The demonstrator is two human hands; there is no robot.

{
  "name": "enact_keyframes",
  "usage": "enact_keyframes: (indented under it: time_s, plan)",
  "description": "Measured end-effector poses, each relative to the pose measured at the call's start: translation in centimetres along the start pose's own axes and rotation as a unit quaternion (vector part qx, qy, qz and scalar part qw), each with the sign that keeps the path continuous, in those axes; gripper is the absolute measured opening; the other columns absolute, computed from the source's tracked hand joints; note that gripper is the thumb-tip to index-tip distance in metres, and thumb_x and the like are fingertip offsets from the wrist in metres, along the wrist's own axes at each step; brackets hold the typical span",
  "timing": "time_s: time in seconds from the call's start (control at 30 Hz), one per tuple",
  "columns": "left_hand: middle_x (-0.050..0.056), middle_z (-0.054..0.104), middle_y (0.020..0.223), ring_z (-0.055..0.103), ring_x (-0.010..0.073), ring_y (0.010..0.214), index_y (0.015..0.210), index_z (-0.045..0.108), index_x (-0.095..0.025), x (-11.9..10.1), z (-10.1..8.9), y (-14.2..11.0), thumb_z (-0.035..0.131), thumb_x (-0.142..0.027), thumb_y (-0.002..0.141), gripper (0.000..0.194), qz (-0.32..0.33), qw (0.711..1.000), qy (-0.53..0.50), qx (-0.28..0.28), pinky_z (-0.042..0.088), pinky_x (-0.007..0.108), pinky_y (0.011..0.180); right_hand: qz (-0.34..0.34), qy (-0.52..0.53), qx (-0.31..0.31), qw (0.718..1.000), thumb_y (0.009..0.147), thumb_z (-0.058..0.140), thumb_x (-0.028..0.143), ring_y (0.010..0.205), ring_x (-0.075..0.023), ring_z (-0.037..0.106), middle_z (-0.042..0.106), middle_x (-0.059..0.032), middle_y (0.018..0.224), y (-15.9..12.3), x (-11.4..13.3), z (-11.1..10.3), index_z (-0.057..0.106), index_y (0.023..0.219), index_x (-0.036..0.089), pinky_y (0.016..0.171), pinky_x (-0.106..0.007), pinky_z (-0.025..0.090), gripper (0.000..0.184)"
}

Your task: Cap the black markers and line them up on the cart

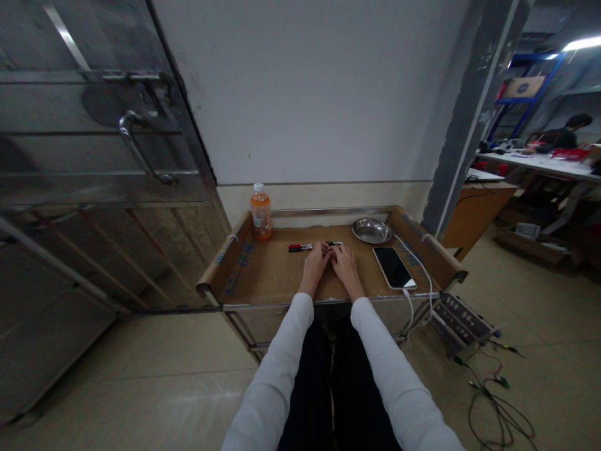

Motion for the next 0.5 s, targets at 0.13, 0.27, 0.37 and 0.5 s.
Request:
enact_keyframes:
  time_s: [0.13,0.27,0.37,0.5]
  plan:
    - [0.006,0.064,0.098,0.064,0.0169,0.089,0.101,0.051,-0.019,-0.4,-0.9,-0.1,0.059,-0.029,0.086,0.02,0.025,0.998,-0.036,-0.054,0.051,0.031,0.081,0.022,-0.024,0.003,0.999,0.091,0.04,0.017,0.102,-0.0235,0.051,0.059,-0.0137,0.11,-0.1,-0.2,0.0,0.06,0.109,0.016,0.086,-0.034,0.037,0.027]
    - [0.009,0.062,0.11,0.063,0.0169,0.096,0.111,0.05,-0.019,-0.6,-1.2,-0.1,0.058,-0.027,0.086,0.027,0.047,0.994,-0.055,-0.081,0.051,0.032,0.086,0.025,-0.03,0.023,0.999,0.092,0.041,0.022,0.104,-0.0246,0.051,0.059,-0.0152,0.113,-0.1,-0.2,0.5,0.06,0.108,0.015,0.088,-0.035,0.036,0.026]
    - [0.011,0.061,0.115,0.063,0.0165,0.095,0.116,0.049,-0.018,-0.5,-1.2,-0.1,0.055,-0.024,0.088,0.03,0.05,0.993,-0.06,-0.084,0.051,0.032,0.087,0.021,-0.025,0.032,0.999,0.093,0.04,0.024,0.105,-0.0244,0.051,0.06,-0.0143,0.113,-0.1,-0.1,0.7,0.06,0.106,0.016,0.088,-0.035,0.035,0.026]
    - [0.01,0.062,0.112,0.063,0.016,0.091,0.118,0.05,-0.018,-0.2,-1.8,-0.1,0.053,-0.027,0.089,0.03,0.044,0.991,-0.066,-0.108,0.051,0.031,0.086,0.013,-0.02,0.032,0.999,0.092,0.04,0.023,0.105,-0.0244,0.051,0.061,-0.0135,0.114,-0.1,0.0,0.8,0.06,0.107,0.015,0.087,-0.035,0.035,0.026]
Point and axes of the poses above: each hand's wrist, its own y-axis towards the middle knuckle, its own z-axis out of the palm, x = y × z, the point moved 9 cm from there along y, towards the middle knuckle
